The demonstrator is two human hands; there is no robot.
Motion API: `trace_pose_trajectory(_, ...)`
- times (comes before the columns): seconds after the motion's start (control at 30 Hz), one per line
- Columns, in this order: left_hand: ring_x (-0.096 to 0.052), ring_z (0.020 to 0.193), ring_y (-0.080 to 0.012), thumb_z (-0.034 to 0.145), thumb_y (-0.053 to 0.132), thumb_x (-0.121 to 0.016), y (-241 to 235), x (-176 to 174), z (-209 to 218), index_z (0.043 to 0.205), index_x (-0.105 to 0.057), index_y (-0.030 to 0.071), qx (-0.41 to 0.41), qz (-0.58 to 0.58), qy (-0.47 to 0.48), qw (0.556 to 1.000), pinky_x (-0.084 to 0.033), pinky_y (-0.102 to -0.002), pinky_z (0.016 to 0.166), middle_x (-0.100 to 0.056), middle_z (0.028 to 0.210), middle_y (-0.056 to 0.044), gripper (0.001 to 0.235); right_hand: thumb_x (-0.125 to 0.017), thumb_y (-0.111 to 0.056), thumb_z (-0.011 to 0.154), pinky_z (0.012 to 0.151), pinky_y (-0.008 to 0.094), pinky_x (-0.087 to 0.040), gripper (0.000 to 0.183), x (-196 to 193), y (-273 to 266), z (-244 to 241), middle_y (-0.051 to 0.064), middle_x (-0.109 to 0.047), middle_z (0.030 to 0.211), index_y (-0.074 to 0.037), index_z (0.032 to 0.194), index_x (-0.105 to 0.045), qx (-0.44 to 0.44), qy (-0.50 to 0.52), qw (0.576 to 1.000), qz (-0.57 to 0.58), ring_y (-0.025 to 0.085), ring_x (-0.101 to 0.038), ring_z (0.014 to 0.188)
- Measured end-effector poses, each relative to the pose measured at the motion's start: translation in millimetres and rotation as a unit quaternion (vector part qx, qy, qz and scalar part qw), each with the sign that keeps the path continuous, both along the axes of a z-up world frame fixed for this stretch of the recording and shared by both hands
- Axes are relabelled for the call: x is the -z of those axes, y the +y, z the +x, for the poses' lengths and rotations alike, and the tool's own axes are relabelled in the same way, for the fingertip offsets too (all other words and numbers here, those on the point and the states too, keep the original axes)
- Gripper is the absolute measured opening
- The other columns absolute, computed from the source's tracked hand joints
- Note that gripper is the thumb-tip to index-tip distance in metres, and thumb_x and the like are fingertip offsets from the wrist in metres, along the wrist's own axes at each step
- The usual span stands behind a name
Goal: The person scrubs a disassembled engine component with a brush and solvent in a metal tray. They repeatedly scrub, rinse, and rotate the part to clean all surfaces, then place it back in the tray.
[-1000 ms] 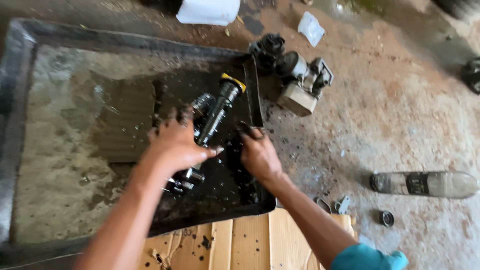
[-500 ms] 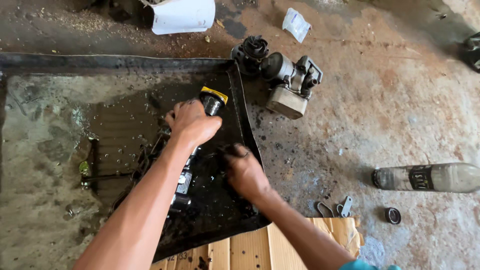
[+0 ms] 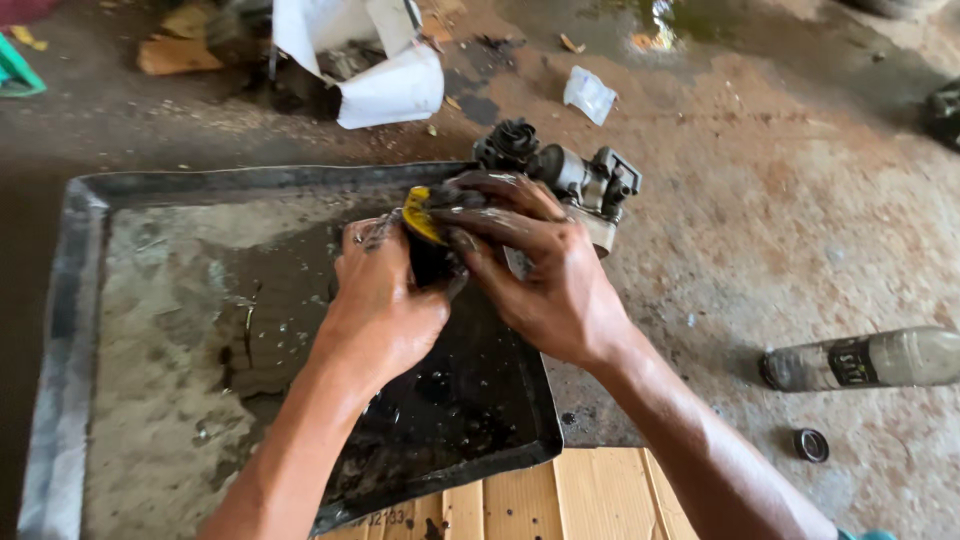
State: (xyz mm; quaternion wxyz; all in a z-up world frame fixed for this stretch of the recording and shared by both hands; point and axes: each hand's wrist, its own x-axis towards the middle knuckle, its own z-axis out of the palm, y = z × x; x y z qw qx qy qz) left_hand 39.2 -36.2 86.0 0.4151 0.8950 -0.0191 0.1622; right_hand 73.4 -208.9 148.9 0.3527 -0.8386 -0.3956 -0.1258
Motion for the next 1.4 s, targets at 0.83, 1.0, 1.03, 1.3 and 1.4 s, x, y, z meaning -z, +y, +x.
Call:
trace_pose_trajectory(0.83,-0.076,0.097,-0.019,0.077,0.027,-0.083,39,-40,-32,0.119,-0.062,0.007,-0.079,-0.199,0.157,0.964,-0.059,-0.035,0.09,-0.079,0.107,-0.009,0.052,-0.064,-0.021,0.098,0.091,0.043,-0.06,0.053,211,-16,-39,0.016,-0.066,0.128,-0.011,0.149,-0.05,0.144,0.229,0.928,-0.257,0.033,-0.069,0.107)
trace_pose_trajectory(1.0,-0.076,0.096,-0.0205,0.079,0.016,-0.081,50,-49,-42,0.111,-0.076,0.011,-0.083,-0.153,0.236,0.956,-0.056,-0.037,0.091,-0.082,0.103,-0.007,0.033,-0.071,-0.014,0.078,0.1,0.067,-0.047,0.074,243,-38,-35,0.019,-0.051,0.147,-0.008,0.148,-0.048,0.046,-0.038,0.942,-0.331,0.047,-0.051,0.131)
trace_pose_trajectory(1.03,-0.075,0.096,-0.02,0.079,0.016,-0.082,52,-45,-43,0.111,-0.076,0.012,-0.088,-0.131,0.249,0.955,-0.055,-0.038,0.09,-0.081,0.103,-0.006,0.033,-0.068,-0.013,0.087,0.102,0.064,-0.045,0.066,245,-43,-32,0.018,-0.051,0.147,-0.006,0.149,-0.047,0.09,-0.001,0.942,-0.323,0.047,-0.049,0.13)
trace_pose_trajectory(1.3,-0.078,0.085,-0.0213,0.074,0.019,-0.085,60,-32,-52,0.104,-0.079,0.01,-0.131,-0.067,0.151,0.977,-0.058,-0.037,0.079,-0.081,0.096,-0.009,0.032,-0.058,-0.011,0.098,0.08,0.037,-0.063,0.033,161,-25,-39,0.008,-0.071,0.125,-0.012,0.13,-0.066,0.123,0.376,0.907,-0.143,0.024,-0.078,0.094)
trace_pose_trajectory(1.4,-0.078,0.084,-0.0241,0.076,0.02,-0.085,63,-29,-51,0.097,-0.078,0.006,-0.153,-0.057,0.118,0.98,-0.058,-0.039,0.078,-0.079,0.091,-0.012,0.027,-0.062,-0.007,0.095,0.079,0.038,-0.064,0.033,91,-5,-53,0.007,-0.075,0.117,-0.014,0.126,-0.069,0.093,0.289,0.952,0.042,0.023,-0.077,0.094)
